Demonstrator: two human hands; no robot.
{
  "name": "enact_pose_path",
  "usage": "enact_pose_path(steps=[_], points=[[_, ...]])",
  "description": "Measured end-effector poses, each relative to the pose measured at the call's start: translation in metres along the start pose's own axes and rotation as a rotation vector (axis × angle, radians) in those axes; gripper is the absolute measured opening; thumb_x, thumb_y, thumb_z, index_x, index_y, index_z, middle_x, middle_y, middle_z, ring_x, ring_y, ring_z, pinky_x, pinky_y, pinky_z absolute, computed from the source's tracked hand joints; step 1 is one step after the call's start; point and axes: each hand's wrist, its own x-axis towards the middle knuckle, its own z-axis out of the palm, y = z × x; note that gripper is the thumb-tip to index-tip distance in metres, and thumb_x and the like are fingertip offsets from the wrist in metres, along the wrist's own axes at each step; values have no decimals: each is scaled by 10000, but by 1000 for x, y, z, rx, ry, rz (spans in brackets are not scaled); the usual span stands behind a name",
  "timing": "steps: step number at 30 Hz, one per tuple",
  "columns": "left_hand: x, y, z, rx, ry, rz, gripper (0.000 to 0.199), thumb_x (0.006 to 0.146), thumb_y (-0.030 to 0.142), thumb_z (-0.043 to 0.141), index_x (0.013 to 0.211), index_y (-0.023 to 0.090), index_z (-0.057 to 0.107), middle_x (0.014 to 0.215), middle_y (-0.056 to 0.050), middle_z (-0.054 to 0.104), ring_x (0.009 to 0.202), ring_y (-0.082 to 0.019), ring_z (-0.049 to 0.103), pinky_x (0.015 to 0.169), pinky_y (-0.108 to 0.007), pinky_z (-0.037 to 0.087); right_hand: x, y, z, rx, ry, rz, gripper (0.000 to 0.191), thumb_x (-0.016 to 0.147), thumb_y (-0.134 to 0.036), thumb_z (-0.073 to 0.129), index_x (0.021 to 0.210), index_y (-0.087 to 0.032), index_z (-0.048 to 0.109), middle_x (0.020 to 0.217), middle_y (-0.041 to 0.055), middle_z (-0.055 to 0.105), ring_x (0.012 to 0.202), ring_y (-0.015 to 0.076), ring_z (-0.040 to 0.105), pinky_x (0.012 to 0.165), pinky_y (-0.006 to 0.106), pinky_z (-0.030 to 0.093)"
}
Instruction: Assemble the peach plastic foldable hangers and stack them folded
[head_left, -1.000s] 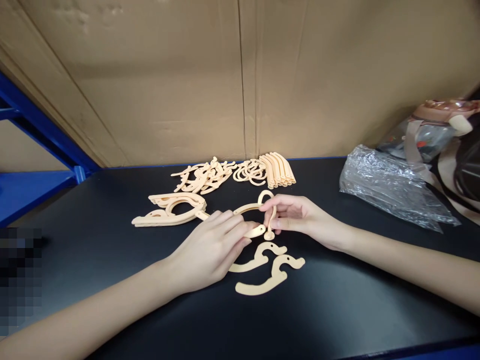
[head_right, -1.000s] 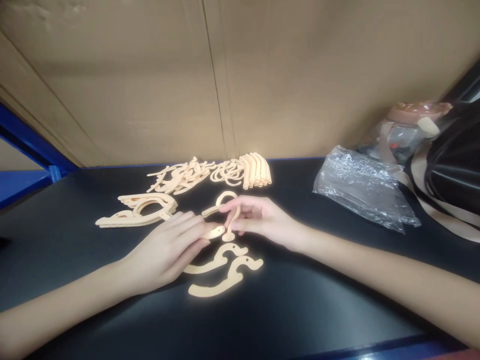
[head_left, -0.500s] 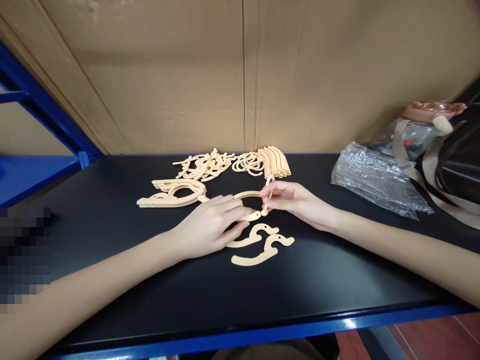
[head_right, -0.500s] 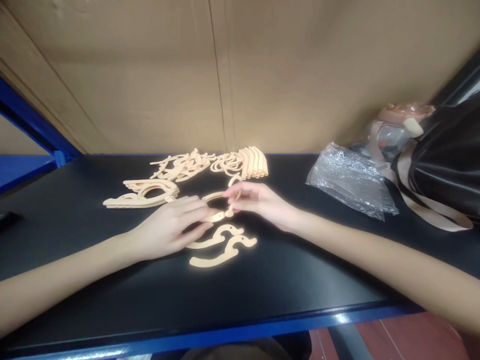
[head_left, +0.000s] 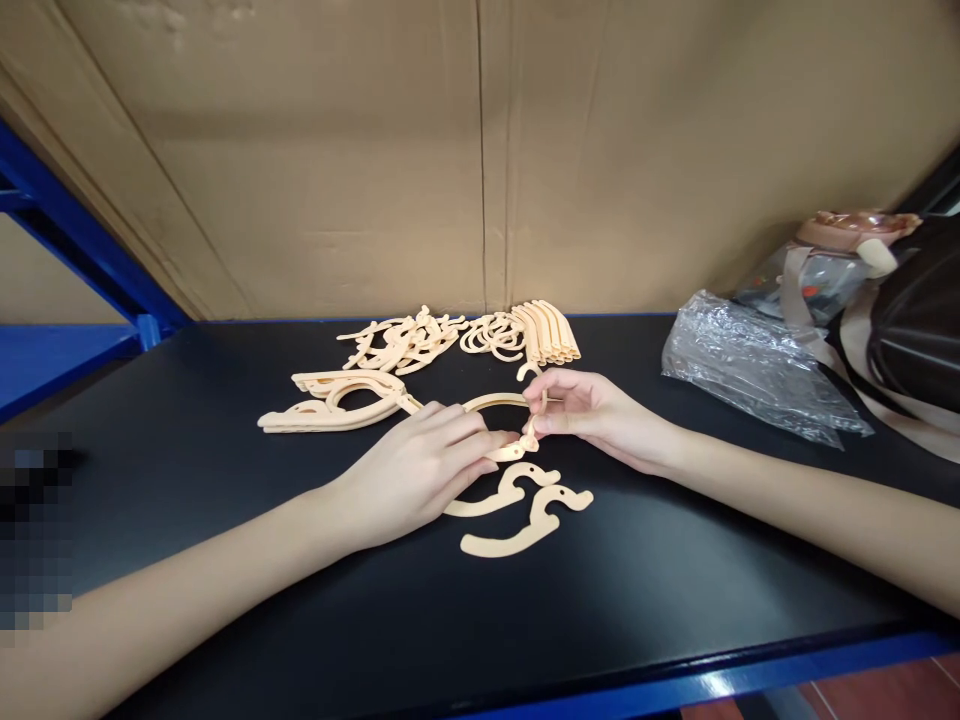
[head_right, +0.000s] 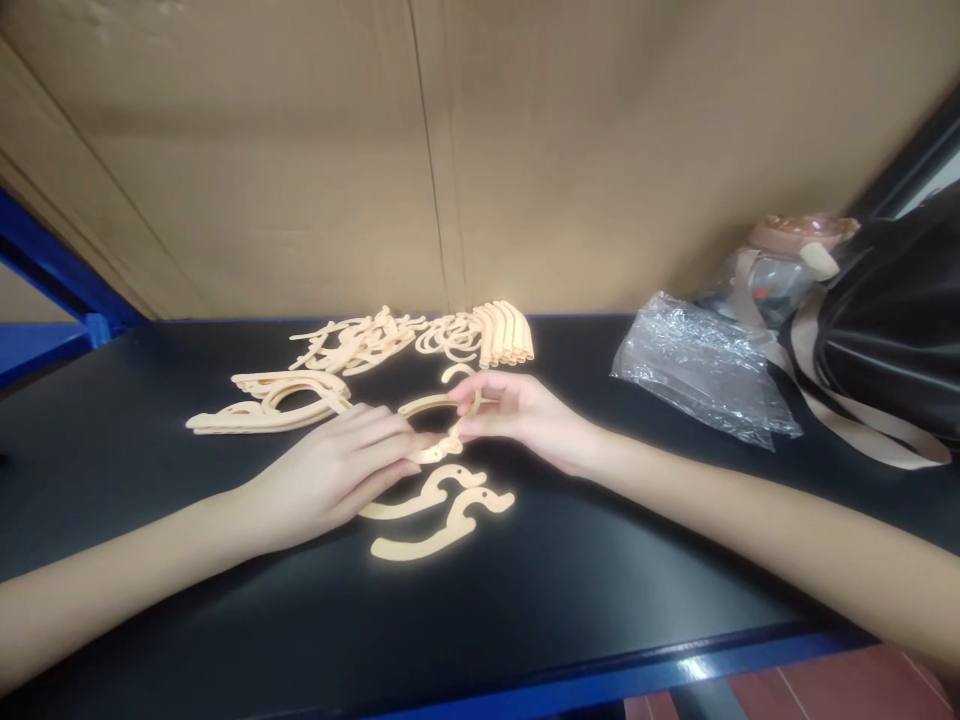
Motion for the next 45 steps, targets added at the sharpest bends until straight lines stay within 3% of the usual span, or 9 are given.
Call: enact_pose_path(steps=[18,25,45], points=[[0,1,-1,31,47,91,194,976,123,426,1140,144,528,953,-42,633,824,-155,513,761,-269,385,-2,-3,2,-160,-56,22,227,792,-258,730,1001,-199,662,824,-19,663,741,92,624,760,257,507],[-2,-1,1,61,20,92,310,914,-7,408,1178,124,504,1019,-64,637,877,-169,535,796,-289,404,-2,-6,4,-235,-55,28,153,814,-302,706,928,-199,701,801,-22,656,718,87,603,724,239,493],[-3,1,4,192,46,92,270,921,34,425,1151,102,550,998,-65,654,822,-197,535,744,-310,394,-4,-2,3,-384,-2,-25,145,850,-340,666,895,-206,697,812,-19,629,681,82,570,681,230,479]])
